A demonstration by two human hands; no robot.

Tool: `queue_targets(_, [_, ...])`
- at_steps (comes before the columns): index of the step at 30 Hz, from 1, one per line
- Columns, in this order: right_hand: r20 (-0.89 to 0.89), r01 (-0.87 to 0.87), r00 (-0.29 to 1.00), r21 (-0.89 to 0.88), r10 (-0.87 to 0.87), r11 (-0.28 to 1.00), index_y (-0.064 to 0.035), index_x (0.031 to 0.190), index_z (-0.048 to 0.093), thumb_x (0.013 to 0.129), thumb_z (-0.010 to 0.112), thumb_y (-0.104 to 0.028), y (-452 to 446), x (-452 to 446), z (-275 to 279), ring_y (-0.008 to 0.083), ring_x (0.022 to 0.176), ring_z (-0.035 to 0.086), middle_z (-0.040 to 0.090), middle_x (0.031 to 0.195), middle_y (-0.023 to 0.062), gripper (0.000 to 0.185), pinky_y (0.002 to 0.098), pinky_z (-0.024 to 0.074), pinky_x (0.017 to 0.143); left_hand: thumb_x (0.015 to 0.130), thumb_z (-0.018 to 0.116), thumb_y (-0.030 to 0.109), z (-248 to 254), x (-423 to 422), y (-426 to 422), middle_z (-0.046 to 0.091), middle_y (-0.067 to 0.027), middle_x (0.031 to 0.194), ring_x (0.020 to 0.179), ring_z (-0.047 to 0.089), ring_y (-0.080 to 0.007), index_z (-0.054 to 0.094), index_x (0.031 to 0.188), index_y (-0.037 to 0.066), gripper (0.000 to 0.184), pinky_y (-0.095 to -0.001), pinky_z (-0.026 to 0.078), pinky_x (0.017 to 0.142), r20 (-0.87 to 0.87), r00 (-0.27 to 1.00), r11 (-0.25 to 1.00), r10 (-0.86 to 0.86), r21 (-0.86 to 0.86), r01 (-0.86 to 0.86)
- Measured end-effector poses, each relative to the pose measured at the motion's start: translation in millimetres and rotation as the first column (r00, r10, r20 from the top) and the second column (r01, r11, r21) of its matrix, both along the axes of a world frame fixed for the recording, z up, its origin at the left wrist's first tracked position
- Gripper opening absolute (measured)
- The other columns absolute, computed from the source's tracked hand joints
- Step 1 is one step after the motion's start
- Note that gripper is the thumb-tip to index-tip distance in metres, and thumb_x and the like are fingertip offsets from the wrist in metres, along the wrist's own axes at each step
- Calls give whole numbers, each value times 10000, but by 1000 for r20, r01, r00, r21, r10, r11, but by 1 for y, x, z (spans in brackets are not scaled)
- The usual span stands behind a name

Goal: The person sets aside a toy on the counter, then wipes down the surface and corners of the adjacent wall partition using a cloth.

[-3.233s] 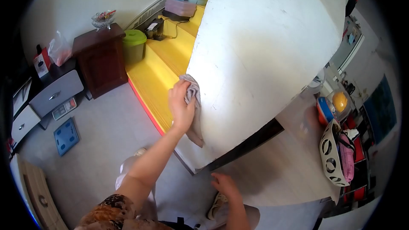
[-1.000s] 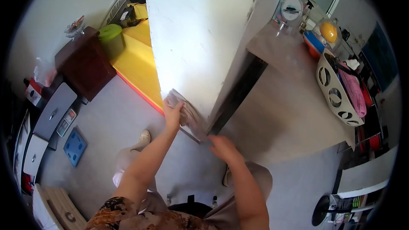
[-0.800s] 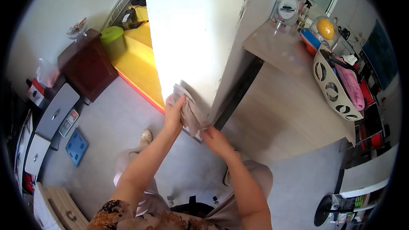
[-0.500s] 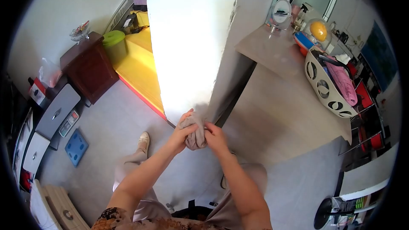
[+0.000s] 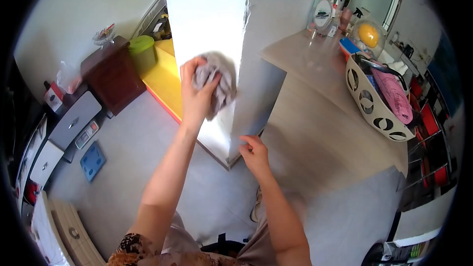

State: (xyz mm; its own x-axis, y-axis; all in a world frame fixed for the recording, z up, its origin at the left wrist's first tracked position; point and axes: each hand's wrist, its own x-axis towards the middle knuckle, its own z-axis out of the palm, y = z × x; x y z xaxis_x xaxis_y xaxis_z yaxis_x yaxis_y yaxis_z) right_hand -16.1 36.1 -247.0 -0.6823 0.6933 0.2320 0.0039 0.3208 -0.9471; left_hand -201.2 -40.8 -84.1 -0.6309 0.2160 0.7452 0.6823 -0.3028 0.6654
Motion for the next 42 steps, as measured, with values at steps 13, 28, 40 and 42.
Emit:
queue_targets(13, [-6,-25,1000,19,25,1000,4,1112,702,889,667,-20,29,7,15,136,852,638,637,1077,57,228,270,528,710,856,740,114,-249,20,19,492,-184,1157,1111,536,-353,561,1236,46,426,-414,445,985,456,865,902,209,-432,10])
queue_targets(28, [11,41,999,-98,-41,994,3,1080,712,910,648,-10,47,-13,21,116,860,650,667,1051,50,182,263,547,717,748,673,-88,-100,49,29,467,-130,1178,1144,512,-311,612,1105,49,387,-355,419,999,186,975,993,121,-27,-118])
queue_targets(40, [146,-9,989,-93,23,996,-6,1088,710,916,652,-10,45,-39,3,102,868,640,654,1065,32,181,257,547,716,872,702,95,-276,2,48,564,-121,1101,1077,593,-290,618,1198,4,349,-359,469,958,778,510,930,366,-308,-199])
queue_targets(42, [150,-4,989,-104,19,995,-4,1086,709,916,652,-7,47,-45,2,103,880,640,653,1064,31,180,259,546,721,847,701,57,-248,2,48,556,-128,1076,1041,590,-303,625,1147,9,313,-363,470,936,653,671,936,351,-230,-266])
